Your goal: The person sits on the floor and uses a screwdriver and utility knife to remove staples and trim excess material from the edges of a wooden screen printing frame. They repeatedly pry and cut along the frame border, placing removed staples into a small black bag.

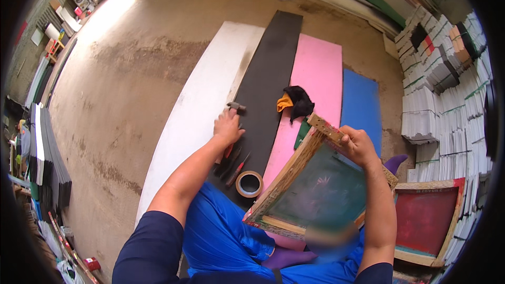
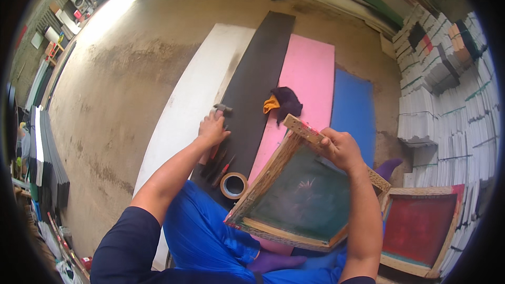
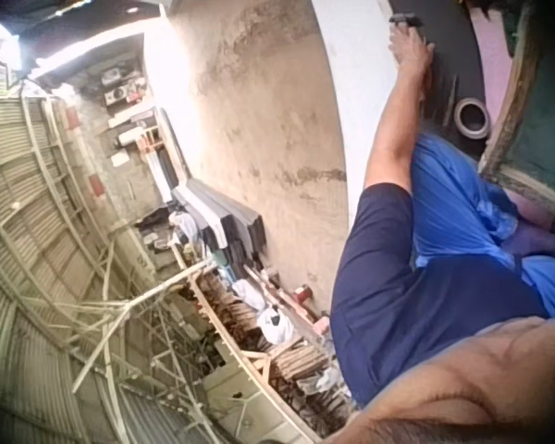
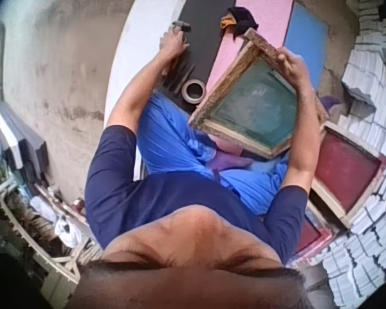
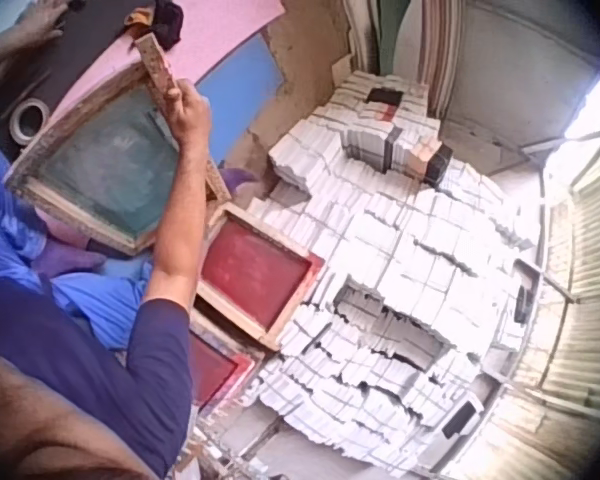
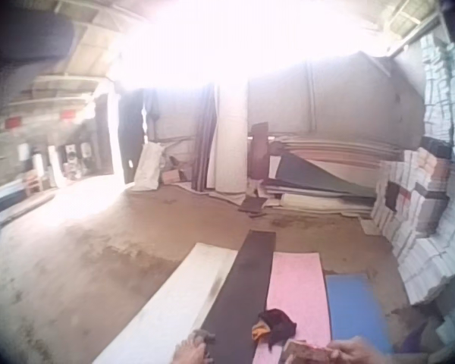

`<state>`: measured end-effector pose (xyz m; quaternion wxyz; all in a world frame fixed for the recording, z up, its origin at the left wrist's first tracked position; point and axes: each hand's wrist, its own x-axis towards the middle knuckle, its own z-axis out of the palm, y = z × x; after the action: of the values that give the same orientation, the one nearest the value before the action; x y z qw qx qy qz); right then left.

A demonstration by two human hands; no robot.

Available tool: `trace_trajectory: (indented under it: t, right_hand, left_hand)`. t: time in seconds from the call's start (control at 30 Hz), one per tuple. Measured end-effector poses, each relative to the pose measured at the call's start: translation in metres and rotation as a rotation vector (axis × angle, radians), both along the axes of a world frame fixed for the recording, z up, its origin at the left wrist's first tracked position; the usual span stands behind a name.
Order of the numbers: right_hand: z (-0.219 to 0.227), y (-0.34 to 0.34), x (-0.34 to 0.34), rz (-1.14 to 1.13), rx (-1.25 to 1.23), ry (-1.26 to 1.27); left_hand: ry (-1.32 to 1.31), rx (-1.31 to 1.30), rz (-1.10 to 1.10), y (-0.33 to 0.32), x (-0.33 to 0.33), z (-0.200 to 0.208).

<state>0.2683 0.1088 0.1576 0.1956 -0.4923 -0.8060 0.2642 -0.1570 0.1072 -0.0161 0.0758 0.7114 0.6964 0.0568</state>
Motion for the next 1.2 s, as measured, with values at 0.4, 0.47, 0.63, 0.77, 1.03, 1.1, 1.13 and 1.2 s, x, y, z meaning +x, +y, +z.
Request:
trace_trajectory:
  t: [0.4,0.47,0.63,0.77,1.03,1.1,1.13,1.2]
  right_hand:
    - [-0.013,0.009,0.002,-0.005,-0.003,0.012]
    - [-0.016,0.009,0.0,0.001,-0.003,0.026]
    - [-0.031,0.011,-0.013,0.019,-0.06,-0.018]
    - [-0.055,0.015,-0.036,0.059,-0.098,-0.053]
    - [-0.058,0.01,-0.038,0.085,-0.108,-0.13]
    - [-0.044,0.004,-0.037,0.109,-0.096,-0.087]
    - [-0.041,0.001,-0.036,0.112,-0.102,-0.072]
    - [-0.041,0.001,-0.044,0.15,-0.11,-0.017]
  left_hand:
    - [-0.16,0.042,-0.865,-0.068,0.045,-0.005]
    - [-0.298,0.132,-0.543,-0.046,0.035,0.013]
    - [-0.364,0.099,0.157,-0.003,-0.041,0.04]
    - [-0.271,0.03,0.507,-0.004,-0.116,0.013]
    - [-0.275,0.241,-0.225,0.005,0.004,0.026]
    - [-0.081,0.217,-0.441,0.011,0.069,0.028]
    - [-0.026,0.122,-0.495,0.019,0.099,0.018]
    - [-0.02,0.218,-0.552,0.035,0.139,-0.03]
